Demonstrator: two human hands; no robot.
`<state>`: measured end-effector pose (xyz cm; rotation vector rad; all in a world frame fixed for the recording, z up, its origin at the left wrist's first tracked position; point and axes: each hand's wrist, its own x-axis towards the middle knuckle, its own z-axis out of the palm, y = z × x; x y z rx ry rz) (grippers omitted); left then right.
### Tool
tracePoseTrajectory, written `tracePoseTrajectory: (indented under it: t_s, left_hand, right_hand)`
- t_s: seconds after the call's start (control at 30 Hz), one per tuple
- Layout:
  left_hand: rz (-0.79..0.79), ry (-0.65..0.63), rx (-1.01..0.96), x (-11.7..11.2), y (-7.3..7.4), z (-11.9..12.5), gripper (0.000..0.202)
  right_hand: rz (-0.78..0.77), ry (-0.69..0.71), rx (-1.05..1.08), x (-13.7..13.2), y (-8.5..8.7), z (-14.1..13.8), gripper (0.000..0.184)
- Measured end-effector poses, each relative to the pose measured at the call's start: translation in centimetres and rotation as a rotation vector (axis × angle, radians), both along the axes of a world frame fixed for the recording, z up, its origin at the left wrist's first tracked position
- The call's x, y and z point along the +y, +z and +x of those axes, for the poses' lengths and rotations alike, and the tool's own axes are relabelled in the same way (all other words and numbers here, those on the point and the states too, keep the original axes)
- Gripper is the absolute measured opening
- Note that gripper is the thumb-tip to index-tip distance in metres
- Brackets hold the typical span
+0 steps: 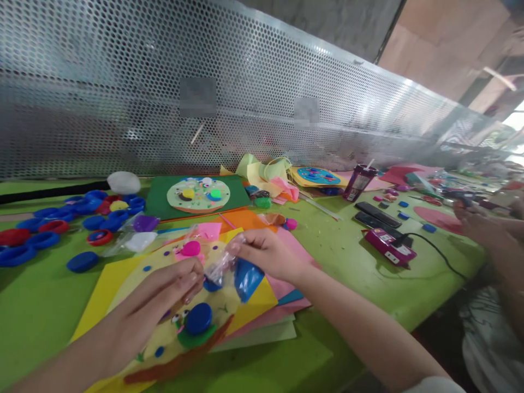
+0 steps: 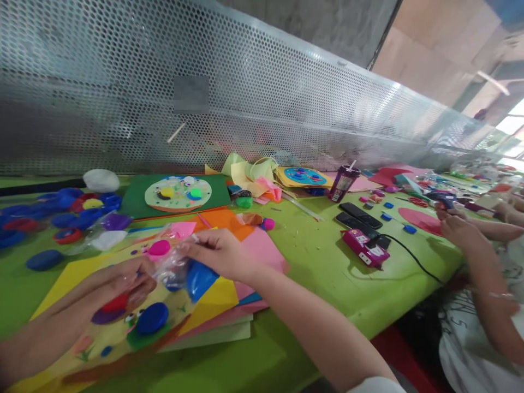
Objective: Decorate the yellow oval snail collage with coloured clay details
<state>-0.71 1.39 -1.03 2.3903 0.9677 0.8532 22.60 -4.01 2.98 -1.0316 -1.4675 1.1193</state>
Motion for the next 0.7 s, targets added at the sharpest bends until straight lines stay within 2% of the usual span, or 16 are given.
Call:
tracePoseTrajectory:
  t_s: [0.1,0.17,0.27,0.4,0.57,0.7]
  left_hand:
    - [-0.125,0.006,0.014,0.3,-0.7,-0.3,0.034]
    - [-0.199,0.02,-0.019,-0.2,0.0,0.5,0.036]
    - [-0.297,-0.074,0.028,-1.2,1.7,2.3,0.034]
    - [-0.295,-0.107,-0.024,-1.2,2.8,3.3,0.028]
    - [-0.209,0.005,0.03,-0.9,2.8,2.9,0.025]
    - [-0.113,0.003,0.015,-1.1,3.1,2.9,0.022]
  right_hand:
    - [0.021,-0.14,-0.003,0.9,-0.3,1.3,0.033]
    - [0.028,-0.227,-0.008,1.6,-0.7,1.9,0.035]
    - [0.034,-0.327,-0.041,2.4,-0.8,2.8,0.037]
    - [0.038,-0.439,-0.136,3.3,-0.7,5.0,0.036]
    - [-0.029,-0.603,-0.342,4.7,-1.6,8.4,0.028]
    - [-0.019,-0.666,-0.561,5.3,-2.5,9.2,0.03]
